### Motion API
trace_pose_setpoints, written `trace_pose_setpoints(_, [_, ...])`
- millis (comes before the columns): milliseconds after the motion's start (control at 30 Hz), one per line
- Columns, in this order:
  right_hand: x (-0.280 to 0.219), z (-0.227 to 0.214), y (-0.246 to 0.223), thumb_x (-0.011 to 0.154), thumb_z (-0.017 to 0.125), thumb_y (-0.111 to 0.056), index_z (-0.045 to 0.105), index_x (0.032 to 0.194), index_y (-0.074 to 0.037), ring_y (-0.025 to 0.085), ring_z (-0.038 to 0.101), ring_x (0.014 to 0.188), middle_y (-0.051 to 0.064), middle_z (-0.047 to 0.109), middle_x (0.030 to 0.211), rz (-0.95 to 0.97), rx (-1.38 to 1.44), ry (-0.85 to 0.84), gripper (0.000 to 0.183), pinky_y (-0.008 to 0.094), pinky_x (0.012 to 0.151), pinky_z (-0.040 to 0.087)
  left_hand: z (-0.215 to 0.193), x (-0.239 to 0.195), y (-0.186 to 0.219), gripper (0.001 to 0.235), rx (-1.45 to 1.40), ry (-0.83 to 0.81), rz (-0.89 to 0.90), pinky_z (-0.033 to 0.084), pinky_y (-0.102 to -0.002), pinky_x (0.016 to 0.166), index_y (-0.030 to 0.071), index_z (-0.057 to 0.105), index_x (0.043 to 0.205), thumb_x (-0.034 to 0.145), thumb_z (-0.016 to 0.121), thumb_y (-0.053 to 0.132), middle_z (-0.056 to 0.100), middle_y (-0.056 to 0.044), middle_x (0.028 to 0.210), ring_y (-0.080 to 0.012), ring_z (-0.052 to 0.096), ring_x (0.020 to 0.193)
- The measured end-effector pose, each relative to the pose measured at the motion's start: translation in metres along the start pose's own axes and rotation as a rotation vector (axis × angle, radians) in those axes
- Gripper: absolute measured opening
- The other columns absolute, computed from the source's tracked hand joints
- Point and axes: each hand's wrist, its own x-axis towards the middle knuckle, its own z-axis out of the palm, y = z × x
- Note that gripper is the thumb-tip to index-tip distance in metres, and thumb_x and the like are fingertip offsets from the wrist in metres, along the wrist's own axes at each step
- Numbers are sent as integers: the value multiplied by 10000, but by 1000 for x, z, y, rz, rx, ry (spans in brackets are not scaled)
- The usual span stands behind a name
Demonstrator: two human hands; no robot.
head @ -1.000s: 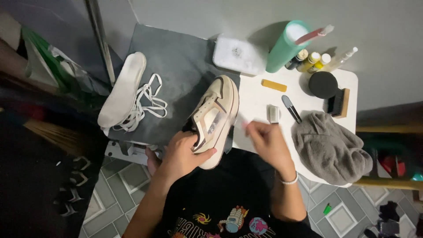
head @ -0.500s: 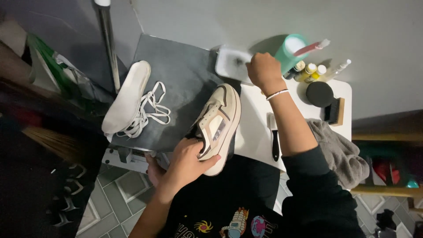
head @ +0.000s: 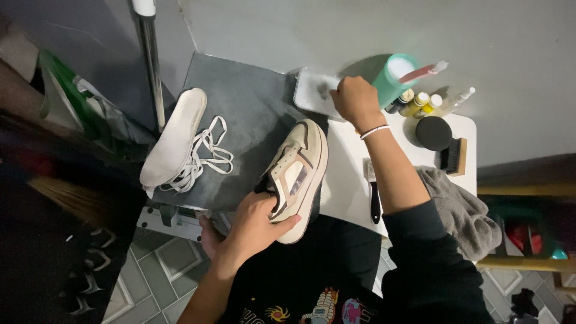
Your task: The person cleans a beige and white sneaker using a small brush. They repeatedly dip the brush into a container of white cleaning solution and scrub the upper surface of the shoe. The shoe is held in the left hand while the right hand operates the brush.
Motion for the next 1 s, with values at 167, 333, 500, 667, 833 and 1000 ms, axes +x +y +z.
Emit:
trace_pose_setpoints(167, [-4,7,0,922,695,-243,781,831,-57,410,751,731,185,727,714,7,41,21,224,513,637,605,4,0,-3,582,10,-5,0,372,-300,496,110,363,491,748,855,286,365,-112,404,-208,418,451])
trace_pose_setpoints(333, [-23,-2,-2,930,689,-293,785,850,-58,413,752,754,190,734,738,32,37,36,265,524,650,603,6,-2,-7,601,27,11,9,380,-289,492,110,353,487,742,863,299,355,-109,399,-207,419,437])
trace_pose_setpoints(500, [-63,-30,-11,1037,621,-276,755,973,-4,400,734,696,148,695,676,95,293,129,310,496,638,592,0,2,1,581,-7,6,-26,374,-255,500,115,354,489,756,855,240,360,-89,398,-138,396,460])
trace_pose_setpoints(667, [-77,-48,-13,1039,574,-207,747,957,-4,394,739,692,164,705,695,64,196,196,279,481,616,596,8,0,-8,596,104,6,21,400,-300,487,120,372,484,739,864,340,373,-88,408,-236,453,430])
trace_pose_setpoints(833, [-105,-33,-12,1051,534,-212,700,948,3,486,716,756,230,694,770,101,204,183,291,599,649,571,7,0,-4,590,92,25,18,392,-277,469,108,367,496,733,867,314,374,-105,406,-201,443,445])
trace_pose_setpoints(1000, [-139,-5,-19,1057,574,-153,692,1005,5,489,711,768,242,691,800,202,300,286,204,573,657,581,9,-2,-7,557,108,54,24,433,-326,471,107,420,503,697,885,345,434,-108,431,-288,527,465])
